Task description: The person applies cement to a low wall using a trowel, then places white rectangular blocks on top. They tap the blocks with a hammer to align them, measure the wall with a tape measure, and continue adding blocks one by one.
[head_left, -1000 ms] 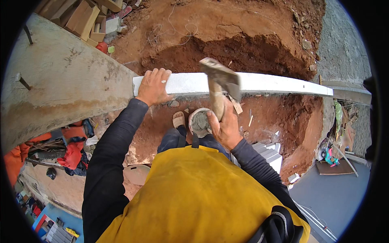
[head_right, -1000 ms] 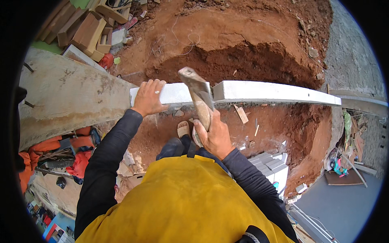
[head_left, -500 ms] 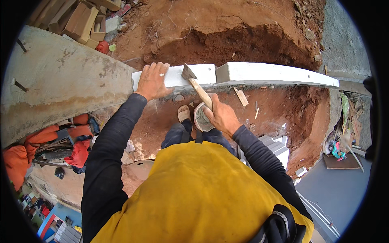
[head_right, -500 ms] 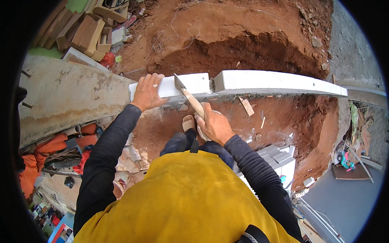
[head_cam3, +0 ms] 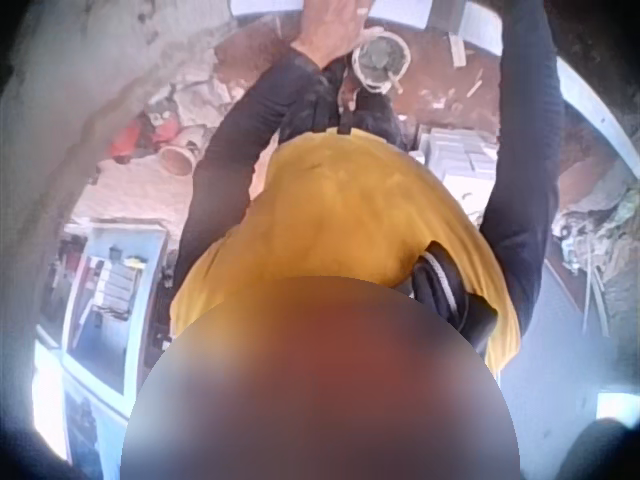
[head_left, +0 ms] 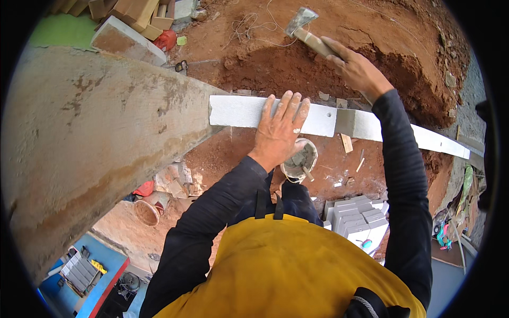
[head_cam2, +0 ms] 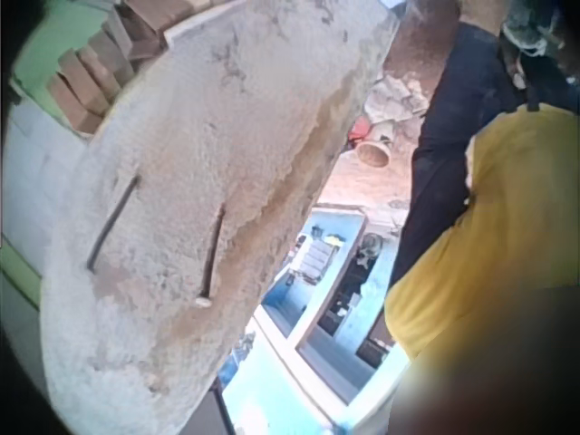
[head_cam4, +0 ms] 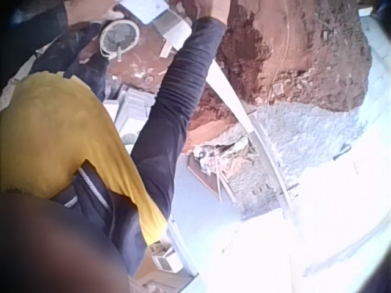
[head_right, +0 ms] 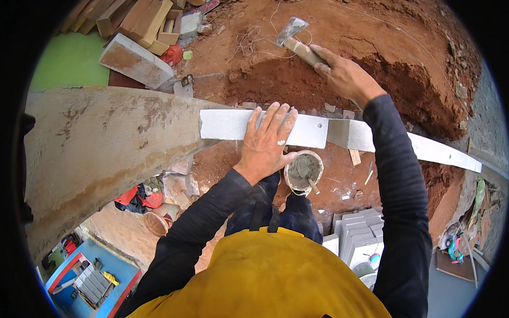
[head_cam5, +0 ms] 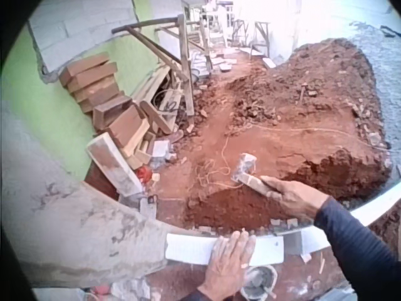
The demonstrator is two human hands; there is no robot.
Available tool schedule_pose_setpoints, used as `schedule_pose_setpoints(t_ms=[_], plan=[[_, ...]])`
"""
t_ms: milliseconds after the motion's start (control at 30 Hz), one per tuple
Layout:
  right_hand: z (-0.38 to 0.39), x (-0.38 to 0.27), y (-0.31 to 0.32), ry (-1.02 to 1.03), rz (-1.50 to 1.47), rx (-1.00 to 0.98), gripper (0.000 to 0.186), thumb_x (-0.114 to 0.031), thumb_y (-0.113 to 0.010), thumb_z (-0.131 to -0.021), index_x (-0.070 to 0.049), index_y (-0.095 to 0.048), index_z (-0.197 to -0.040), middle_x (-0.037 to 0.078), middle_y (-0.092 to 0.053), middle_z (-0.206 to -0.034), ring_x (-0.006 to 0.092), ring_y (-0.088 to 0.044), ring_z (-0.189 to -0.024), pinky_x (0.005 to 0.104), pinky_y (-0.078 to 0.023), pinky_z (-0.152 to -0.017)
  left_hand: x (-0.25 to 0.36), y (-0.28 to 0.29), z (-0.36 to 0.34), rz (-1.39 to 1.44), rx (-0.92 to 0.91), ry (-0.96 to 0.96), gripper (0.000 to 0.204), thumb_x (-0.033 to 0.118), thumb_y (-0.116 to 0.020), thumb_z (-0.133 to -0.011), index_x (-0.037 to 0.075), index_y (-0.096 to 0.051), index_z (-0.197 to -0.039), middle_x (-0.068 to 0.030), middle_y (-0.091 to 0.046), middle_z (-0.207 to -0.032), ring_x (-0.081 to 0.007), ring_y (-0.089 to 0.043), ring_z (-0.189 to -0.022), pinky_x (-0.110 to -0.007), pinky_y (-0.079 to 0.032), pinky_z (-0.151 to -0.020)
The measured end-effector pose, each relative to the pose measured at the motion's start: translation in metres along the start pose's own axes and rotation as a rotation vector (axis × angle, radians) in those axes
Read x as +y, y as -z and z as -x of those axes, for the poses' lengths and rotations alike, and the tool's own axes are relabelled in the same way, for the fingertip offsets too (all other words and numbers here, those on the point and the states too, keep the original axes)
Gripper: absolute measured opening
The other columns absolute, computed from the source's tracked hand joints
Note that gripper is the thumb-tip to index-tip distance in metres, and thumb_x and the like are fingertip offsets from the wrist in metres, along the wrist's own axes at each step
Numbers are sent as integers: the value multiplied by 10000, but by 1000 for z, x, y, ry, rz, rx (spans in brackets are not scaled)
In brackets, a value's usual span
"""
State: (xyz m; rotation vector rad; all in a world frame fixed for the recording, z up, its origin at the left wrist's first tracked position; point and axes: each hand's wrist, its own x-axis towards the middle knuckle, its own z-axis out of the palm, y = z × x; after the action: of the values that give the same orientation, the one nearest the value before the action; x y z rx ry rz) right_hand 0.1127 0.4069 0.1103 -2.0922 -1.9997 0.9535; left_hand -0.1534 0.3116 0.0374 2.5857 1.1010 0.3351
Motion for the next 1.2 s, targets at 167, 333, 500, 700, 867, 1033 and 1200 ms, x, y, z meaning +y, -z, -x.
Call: schedule_pose_setpoints(t_ms=[167, 333, 500, 700, 867, 1033, 1200], plan=[[-82, 13, -49, -45, 3, -534, 555, -335, -531, -1133, -191, -441, -1661, 95, -758, -960, 177, -671, -631, 360, -590, -568, -22, 4, -15, 55, 33, -17, 930, 523, -944, -668, 129, -617, -1444, -105, -622, -1345, -313, -576, -1286, -541, -377, -1183], [-100, 1, -115, 68, -95, -585, 539, -256, -535, -1092, -227, -503, -1629, 87, -742, -865, 167, -658, -600, 329, -577, -543, -30, -1, -18, 100, 115, -65, 859, 538, -956, -619, 133, -710, -1335, -101, -653, -1220, -301, -613, -1163, -500, -449, -1085], [-106, -19, -106, 15, -48, -714, 562, -282, -543, -1103, -240, -457, -1657, 40, -657, -764, 156, -594, -534, 322, -561, -499, -31, -6, -16, 87, 136, -58, 887, 586, -954, -598, 149, -719, -1333, -103, -673, -1210, -300, -620, -1148, -485, -460, -1053], [-102, -37, -101, 17, -21, -747, 574, -284, -561, -1095, -224, -459, -1657, 57, -679, -805, 169, -622, -574, 352, -582, -531, -33, -7, -17, 78, 169, -85, 886, 603, -947, -610, 148, -724, -1337, -106, -685, -1201, -301, -626, -1136, -484, -463, -1051], [-96, -42, -92, 11, 62, -799, 556, -250, -565, -1059, -205, -536, -1612, 80, -725, -850, 194, -686, -635, 378, -601, -568, -34, -9, -17, 90, 160, -88, 883, 612, -937, -626, 150, -719, -1346, -98, -683, -1213, -298, -628, -1130, -492, -461, -1060], [-65, -39, -54, 15, 8, -570, 540, -309, -597, -1073, -110, -554, -1574, 98, -717, -852, 192, -672, -645, 369, -585, -597, -33, -2, -15, 97, 120, -94, 949, 616, -930, -648, 137, -664, -1422, -103, -672, -1276, -294, -618, -1218, -511, -428, -1132], [36, -38, 2, 114, -188, -56, 557, -458, -601, -1085, -29, -608, -1440, 98, -692, -962, 190, -636, -763, 385, -571, -709, -65, 26, -1, -38, 19, -15, 1046, 609, -915, -681, 99, -556, -1521, -142, -638, -1392, -326, -535, -1407, -568, -303, -1260]])
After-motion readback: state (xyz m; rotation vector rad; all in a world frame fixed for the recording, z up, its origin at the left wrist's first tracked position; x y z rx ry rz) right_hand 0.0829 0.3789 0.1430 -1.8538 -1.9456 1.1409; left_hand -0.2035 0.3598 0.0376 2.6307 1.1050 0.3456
